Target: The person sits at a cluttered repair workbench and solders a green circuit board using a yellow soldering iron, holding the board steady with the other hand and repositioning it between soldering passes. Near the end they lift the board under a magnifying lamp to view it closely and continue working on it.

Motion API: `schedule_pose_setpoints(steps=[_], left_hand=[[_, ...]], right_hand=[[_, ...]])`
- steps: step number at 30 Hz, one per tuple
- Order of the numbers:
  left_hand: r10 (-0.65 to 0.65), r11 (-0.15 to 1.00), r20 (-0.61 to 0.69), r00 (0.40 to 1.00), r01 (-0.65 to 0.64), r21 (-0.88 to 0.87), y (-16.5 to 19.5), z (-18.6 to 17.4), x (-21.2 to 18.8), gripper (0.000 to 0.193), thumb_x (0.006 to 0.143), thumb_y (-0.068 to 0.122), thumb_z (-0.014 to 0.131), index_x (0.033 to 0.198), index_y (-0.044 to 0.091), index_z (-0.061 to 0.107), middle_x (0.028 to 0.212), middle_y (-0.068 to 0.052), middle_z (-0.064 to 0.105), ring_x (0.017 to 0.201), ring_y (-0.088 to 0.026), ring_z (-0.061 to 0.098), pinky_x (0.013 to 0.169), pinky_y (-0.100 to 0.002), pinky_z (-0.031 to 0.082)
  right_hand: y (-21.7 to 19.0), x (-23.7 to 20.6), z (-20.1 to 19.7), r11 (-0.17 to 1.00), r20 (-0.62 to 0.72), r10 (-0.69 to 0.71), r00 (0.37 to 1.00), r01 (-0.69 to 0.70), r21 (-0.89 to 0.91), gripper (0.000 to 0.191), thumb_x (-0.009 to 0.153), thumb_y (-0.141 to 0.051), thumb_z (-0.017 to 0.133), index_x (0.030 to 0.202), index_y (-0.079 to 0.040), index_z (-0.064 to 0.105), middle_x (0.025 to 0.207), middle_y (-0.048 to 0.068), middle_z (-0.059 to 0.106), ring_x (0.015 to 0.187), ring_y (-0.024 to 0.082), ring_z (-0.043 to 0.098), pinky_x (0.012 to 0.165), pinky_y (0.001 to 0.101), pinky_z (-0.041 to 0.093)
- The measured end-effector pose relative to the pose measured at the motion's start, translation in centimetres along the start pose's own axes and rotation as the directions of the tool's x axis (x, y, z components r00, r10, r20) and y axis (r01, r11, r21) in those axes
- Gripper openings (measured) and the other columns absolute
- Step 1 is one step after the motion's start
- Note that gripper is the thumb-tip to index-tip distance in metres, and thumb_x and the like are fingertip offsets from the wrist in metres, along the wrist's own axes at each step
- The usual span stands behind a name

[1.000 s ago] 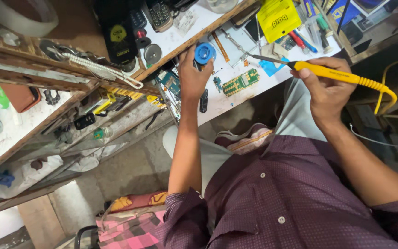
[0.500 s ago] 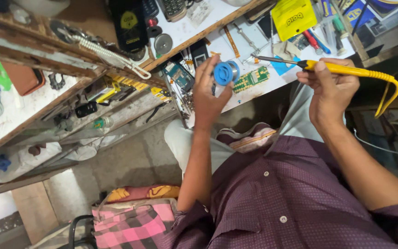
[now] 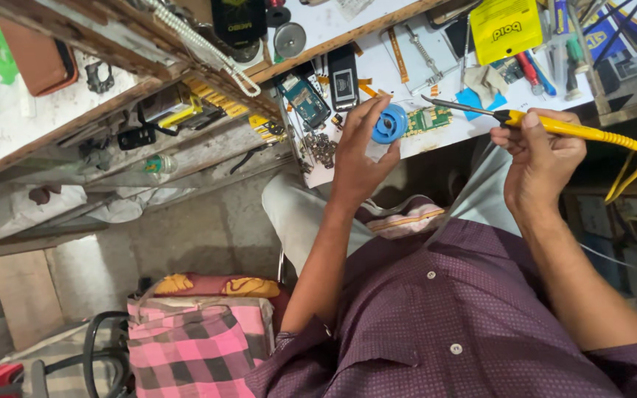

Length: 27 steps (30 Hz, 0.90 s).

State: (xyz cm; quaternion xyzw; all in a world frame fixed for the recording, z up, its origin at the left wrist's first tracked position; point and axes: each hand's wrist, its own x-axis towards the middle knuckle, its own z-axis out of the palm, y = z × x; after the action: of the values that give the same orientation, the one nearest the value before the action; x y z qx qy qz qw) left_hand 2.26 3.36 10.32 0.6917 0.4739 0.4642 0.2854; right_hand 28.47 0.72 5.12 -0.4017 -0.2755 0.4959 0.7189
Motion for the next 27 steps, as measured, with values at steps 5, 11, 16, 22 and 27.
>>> schedule_pose_setpoints(steps=[5, 11, 16, 22, 27], left_hand=[[0.040, 0.999, -0.022, 0.999, -0.039, 0.036, -0.04, -0.11, -0.23, 0.068, 0.087, 0.002, 0.079, 0.148, 0.013, 0.053, 0.145, -0.010, 0.056, 0.137, -0.028, 0.059, 0.116, -0.036, 0.050], [0.042, 0.998, -0.019, 0.999, -0.041, 0.041, 0.11, -0.18, -0.08, 0.068, 0.086, 0.002, 0.080, 0.148, 0.013, 0.053, 0.145, -0.011, 0.056, 0.136, -0.028, 0.059, 0.116, -0.036, 0.050], [0.050, 0.999, -0.015, 0.999, -0.049, 0.023, 0.23, -0.18, -0.04, 0.069, 0.086, 0.001, 0.079, 0.148, 0.013, 0.052, 0.145, -0.010, 0.056, 0.136, -0.027, 0.059, 0.115, -0.036, 0.050], [0.041, 0.999, -0.009, 0.999, -0.041, 0.030, 0.20, -0.10, -0.20, 0.069, 0.086, 0.001, 0.080, 0.148, 0.013, 0.053, 0.145, -0.009, 0.056, 0.137, -0.027, 0.059, 0.115, -0.036, 0.051], [0.044, 0.998, -0.008, 0.999, -0.043, 0.040, -0.03, 0.02, -0.14, 0.069, 0.086, 0.002, 0.080, 0.148, 0.013, 0.053, 0.145, -0.009, 0.056, 0.137, -0.027, 0.058, 0.115, -0.035, 0.051]], right_hand=[[0.25, -0.19, 0.12, 1.000, 0.007, 0.005, 1.000, -0.005, -0.005, 0.018, 0.115, -0.007, 0.070, 0.121, 0.000, 0.054, 0.100, 0.016, 0.068, 0.080, 0.027, 0.074, 0.078, 0.0375, 0.064], [0.17, -0.26, 0.23, 1.000, 0.015, 0.014, 1.000, -0.014, -0.009, 0.020, 0.115, -0.009, 0.070, 0.121, 0.000, 0.054, 0.100, 0.017, 0.068, 0.080, 0.027, 0.074, 0.079, 0.0371, 0.064], [0.05, -0.26, 0.47, 1.000, 0.014, 0.012, 1.000, -0.011, -0.025, 0.020, 0.115, -0.009, 0.070, 0.121, 0.001, 0.054, 0.101, 0.017, 0.068, 0.080, 0.027, 0.074, 0.078, 0.0366, 0.064], [0.03, -0.29, 0.53, 1.000, 0.019, 0.013, 1.000, -0.013, -0.028, 0.020, 0.115, -0.009, 0.070, 0.121, 0.001, 0.053, 0.100, 0.017, 0.068, 0.081, 0.027, 0.074, 0.078, 0.0362, 0.064], [0.09, -0.23, 0.50, 1.000, 0.012, 0.023, 1.000, -0.022, -0.021, 0.020, 0.115, -0.008, 0.070, 0.121, 0.001, 0.053, 0.099, 0.017, 0.067, 0.080, 0.027, 0.074, 0.077, 0.0360, 0.064]])
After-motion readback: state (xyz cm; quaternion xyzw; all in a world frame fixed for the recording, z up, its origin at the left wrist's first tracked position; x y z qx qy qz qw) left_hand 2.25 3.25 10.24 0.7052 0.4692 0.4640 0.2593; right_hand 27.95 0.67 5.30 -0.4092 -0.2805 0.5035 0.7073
